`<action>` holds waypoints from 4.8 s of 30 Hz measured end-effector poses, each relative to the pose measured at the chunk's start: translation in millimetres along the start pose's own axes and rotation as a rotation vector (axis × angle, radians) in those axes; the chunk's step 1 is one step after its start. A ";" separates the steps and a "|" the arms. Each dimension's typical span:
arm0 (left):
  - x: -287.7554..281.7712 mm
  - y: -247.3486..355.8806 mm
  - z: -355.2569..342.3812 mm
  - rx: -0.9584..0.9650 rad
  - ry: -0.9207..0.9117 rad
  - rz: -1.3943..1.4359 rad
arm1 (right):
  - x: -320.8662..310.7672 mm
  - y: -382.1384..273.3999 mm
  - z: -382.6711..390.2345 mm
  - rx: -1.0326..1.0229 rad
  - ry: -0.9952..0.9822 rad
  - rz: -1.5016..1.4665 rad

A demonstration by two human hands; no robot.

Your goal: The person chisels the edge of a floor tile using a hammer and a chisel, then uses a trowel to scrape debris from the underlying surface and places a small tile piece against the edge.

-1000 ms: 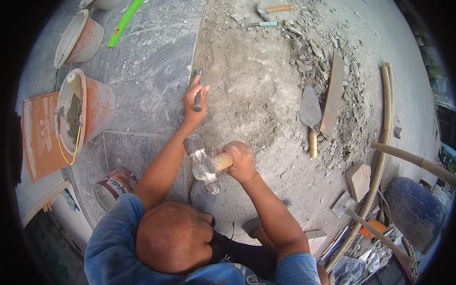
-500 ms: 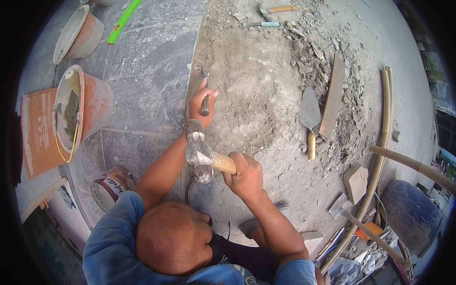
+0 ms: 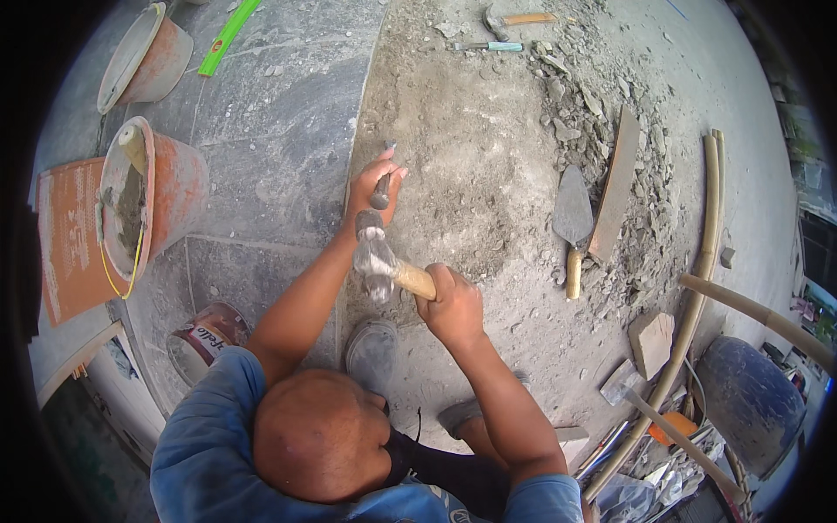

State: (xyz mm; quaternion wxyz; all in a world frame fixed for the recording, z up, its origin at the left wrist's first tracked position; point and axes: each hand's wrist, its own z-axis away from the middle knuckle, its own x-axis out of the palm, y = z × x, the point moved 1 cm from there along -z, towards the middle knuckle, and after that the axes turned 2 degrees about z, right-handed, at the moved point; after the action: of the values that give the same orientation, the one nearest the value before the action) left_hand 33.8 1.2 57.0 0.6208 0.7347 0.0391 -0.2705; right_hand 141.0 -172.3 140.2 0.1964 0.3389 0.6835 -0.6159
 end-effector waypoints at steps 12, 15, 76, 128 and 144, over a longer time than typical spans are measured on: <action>2.5 -16.6 9.6 0.093 -0.068 0.027 | 23.2 25.1 9.8 0.090 0.000 0.006; -2.3 -24.9 19.3 0.086 -0.031 0.022 | 20.6 12.3 11.3 0.314 -0.178 0.170; -40.6 -15.0 33.3 0.140 -0.053 -0.126 | 0.2 -47.4 22.7 0.028 -0.003 -0.154; -46.0 -6.5 40.3 0.225 -0.161 -0.210 | 10.1 -25.1 46.4 0.091 -0.023 -0.174; -47.1 -4.9 39.2 0.239 -0.253 -0.254 | 52.1 11.9 47.5 0.399 -0.182 -0.051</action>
State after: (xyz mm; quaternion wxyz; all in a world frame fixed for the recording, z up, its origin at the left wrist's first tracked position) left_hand -21.9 -21.1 70.3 0.4900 0.7526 0.0209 -0.4394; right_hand 106.3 -206.9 88.2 0.1706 0.2968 0.5359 -0.7717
